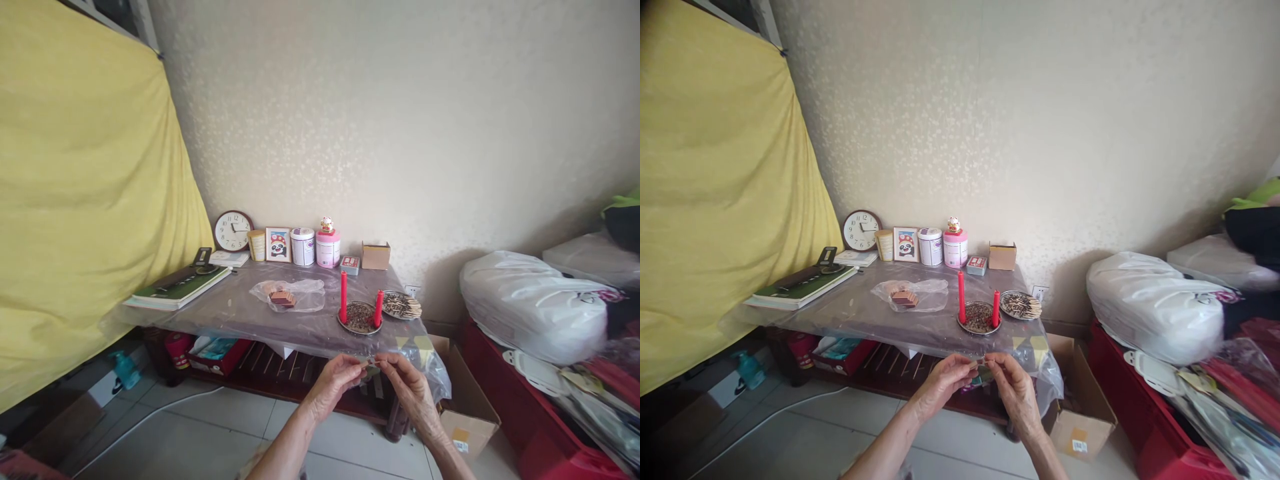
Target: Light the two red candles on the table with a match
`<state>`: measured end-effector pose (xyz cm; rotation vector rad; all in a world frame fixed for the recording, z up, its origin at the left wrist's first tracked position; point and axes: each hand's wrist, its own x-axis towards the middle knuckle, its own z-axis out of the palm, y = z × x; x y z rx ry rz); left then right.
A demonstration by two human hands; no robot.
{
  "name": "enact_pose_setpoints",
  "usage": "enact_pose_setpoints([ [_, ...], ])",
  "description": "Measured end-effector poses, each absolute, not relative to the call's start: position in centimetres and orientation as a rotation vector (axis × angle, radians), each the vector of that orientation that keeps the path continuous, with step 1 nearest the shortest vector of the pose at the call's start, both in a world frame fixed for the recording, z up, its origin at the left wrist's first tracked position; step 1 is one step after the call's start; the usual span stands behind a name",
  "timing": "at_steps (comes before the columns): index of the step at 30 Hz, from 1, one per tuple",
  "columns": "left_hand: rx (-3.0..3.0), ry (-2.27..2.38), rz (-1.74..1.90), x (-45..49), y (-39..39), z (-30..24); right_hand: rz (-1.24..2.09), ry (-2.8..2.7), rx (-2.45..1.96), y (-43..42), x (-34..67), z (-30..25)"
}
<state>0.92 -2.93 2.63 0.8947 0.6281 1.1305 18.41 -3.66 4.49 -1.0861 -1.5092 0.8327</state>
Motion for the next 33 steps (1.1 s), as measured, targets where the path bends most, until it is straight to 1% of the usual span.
enact_pose_setpoints([
  [11,0.844,0.626,1.125,1.1,-2.9,2.7,0.752,-1.534,-1.092,-3.5,18.4,4.3],
  [16,0.843,0.617,1.136,1.2,-2.7,2.5,0.648,-1.584,-1.123,-3.6,18.5,4.2],
  [23,0.831,0.592,1.159,1.3,-2.6,2.7,0.517,-1.626,-1.16,-3.9,18.1,5.0],
  [33,0.795,0.581,1.185,1.1,-2.5,3.0,0.447,-1.745,-1.11,-4.3,17.2,5.7],
])
